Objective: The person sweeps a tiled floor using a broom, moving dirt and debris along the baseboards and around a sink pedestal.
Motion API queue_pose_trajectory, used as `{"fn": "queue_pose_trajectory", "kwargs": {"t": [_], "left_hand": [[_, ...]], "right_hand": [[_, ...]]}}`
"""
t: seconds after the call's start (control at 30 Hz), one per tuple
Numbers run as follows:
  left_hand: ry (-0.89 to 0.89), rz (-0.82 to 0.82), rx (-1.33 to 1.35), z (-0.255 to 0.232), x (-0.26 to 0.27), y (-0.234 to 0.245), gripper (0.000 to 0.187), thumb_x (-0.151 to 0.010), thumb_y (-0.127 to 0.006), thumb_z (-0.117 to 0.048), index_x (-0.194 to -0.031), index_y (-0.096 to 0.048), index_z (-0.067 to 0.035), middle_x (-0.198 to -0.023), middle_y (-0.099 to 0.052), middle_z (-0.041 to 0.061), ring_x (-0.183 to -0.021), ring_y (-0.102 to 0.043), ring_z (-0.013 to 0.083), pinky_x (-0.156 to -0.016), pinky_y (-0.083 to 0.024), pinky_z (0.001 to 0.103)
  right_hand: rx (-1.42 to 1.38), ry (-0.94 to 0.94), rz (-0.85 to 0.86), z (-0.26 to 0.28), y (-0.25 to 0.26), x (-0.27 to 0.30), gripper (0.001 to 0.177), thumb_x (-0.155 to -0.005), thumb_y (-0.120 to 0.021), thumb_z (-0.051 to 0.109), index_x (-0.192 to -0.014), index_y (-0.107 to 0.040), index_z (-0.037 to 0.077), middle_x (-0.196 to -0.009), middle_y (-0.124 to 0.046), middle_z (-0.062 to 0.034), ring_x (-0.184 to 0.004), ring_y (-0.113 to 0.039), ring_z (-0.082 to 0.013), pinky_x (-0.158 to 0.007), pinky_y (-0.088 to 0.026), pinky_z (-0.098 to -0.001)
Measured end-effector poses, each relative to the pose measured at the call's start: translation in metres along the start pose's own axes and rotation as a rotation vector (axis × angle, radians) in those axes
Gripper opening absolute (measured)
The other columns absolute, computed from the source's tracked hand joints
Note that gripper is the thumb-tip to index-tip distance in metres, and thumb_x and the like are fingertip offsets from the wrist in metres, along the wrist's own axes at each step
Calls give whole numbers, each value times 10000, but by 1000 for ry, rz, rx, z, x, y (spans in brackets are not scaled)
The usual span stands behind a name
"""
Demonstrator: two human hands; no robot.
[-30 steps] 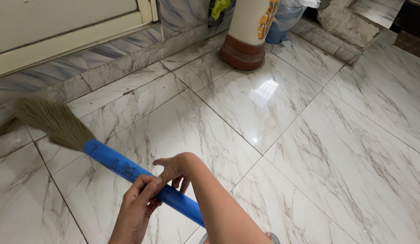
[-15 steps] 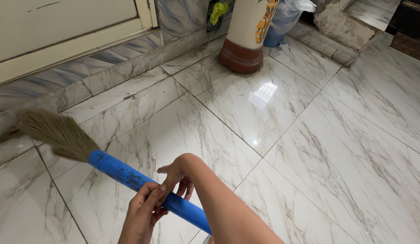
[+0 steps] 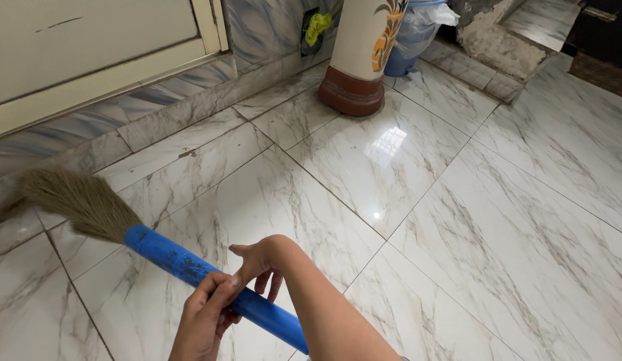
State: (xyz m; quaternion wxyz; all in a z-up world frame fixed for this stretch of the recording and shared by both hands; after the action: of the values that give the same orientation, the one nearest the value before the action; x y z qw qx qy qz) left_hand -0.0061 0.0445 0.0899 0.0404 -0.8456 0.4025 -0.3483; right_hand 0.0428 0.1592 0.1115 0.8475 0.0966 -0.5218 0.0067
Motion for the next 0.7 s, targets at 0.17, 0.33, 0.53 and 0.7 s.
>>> {"fn": "queue_pose_trajectory", "kwargs": {"t": [0.17, 0.33, 0.53, 0.7], "left_hand": [[-13, 27, 17, -5, -1, -10, 199, -899, -702, -289, -894, -625, -105, -702, -540, -15, -634, -494, 99, -591, -431, 289], [-33, 35, 56, -17, 0, -17, 204, -913, -699, -299, -940, -622, -112, -712, -542, -12, -615, -464, 92, -592, -438, 277], [-49, -8, 134, -17, 12, 4, 175, -902, -665, -279, -954, -611, -121, -738, -565, -8, -639, -493, 83, -635, -455, 263], [-109, 63, 248, -26, 19, 6, 182, -895, -692, -250, -899, -533, -162, -737, -519, -39, -642, -472, 75, -600, -413, 257]], "right_hand": [[-19, 14, 24, -1, 5, -5, 1470, -492, -899, 387, -1617, 47, 368, -1393, -565, -298, -1157, -670, -385, -803, -658, -527], [-39, 84, 10, 10, 11, -5, 1380, -575, -875, 378, -1632, 13, 350, -1439, -512, -264, -1135, -660, -403, -807, -662, -519], [-49, 103, -38, 24, -6, 1, 1309, -615, -828, 339, -1627, 2, 354, -1411, -535, -246, -1054, -722, -386, -769, -691, -513], [18, 114, -13, 35, -17, 9, 1316, -622, -823, 420, -1630, 19, 336, -1348, -644, -225, -964, -745, -378, -722, -669, -473]]}}
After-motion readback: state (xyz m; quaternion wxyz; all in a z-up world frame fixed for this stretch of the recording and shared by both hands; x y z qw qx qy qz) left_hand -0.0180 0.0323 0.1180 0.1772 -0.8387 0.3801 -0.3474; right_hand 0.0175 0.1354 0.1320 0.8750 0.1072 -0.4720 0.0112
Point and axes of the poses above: each hand's wrist, its own x-axis away from the middle knuckle, its own y-axis out of the back of the hand, z = x × y, the point moved 10 cm from there along -x, towards the middle knuckle
